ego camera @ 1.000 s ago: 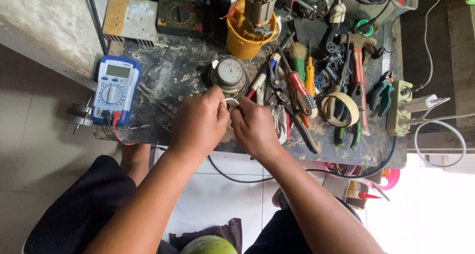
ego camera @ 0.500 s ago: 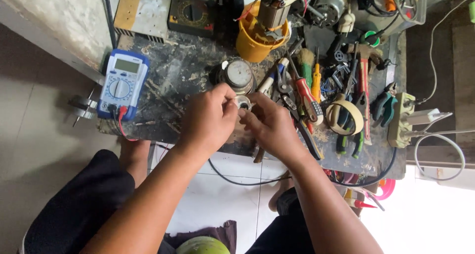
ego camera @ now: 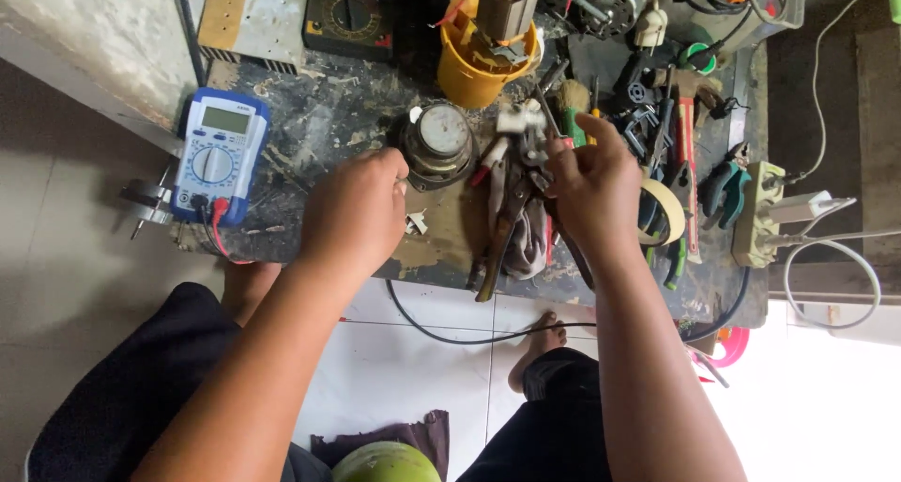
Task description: A person disassembles a light bulb using pliers and a screwdriver on a cluttered workbench.
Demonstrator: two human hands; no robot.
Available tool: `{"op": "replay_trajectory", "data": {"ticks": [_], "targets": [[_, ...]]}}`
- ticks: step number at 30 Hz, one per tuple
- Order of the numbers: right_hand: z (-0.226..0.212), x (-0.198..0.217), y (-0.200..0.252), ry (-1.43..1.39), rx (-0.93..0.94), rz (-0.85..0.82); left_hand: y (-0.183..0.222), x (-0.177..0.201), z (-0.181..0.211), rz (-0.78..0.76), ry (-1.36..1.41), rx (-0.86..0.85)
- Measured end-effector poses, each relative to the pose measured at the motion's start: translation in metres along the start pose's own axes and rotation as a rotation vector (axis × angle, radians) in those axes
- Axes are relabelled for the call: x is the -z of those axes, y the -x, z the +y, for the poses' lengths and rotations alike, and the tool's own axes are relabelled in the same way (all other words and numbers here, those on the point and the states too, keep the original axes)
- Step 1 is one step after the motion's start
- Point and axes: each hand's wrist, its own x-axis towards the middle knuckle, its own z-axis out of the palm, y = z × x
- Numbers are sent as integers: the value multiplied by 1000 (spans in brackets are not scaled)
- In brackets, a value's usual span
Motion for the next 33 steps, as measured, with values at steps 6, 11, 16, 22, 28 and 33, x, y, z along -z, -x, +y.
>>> {"op": "replay_trajectory", "data": {"ticks": [6, 11, 16, 22, 28, 33], "targets": [[31, -18, 8, 346, 124, 67, 0, 2, -4, -98, -74, 36], [33, -71, 39, 382, 292, -164, 1, 5, -1, -218, -64, 125], [2, -94, 61, 344, 324, -293, 0, 2, -3, -230, -29, 150], [-4, -111, 69, 406, 376, -258, -5, 11, -4, -178, -69, 133], [-2, -112, 70, 381, 662, -157, 16, 11, -27, -65, 158, 176], [13, -117, 78, 391, 616, -273, 70, -50, -56, -416, 677, 598]]}}
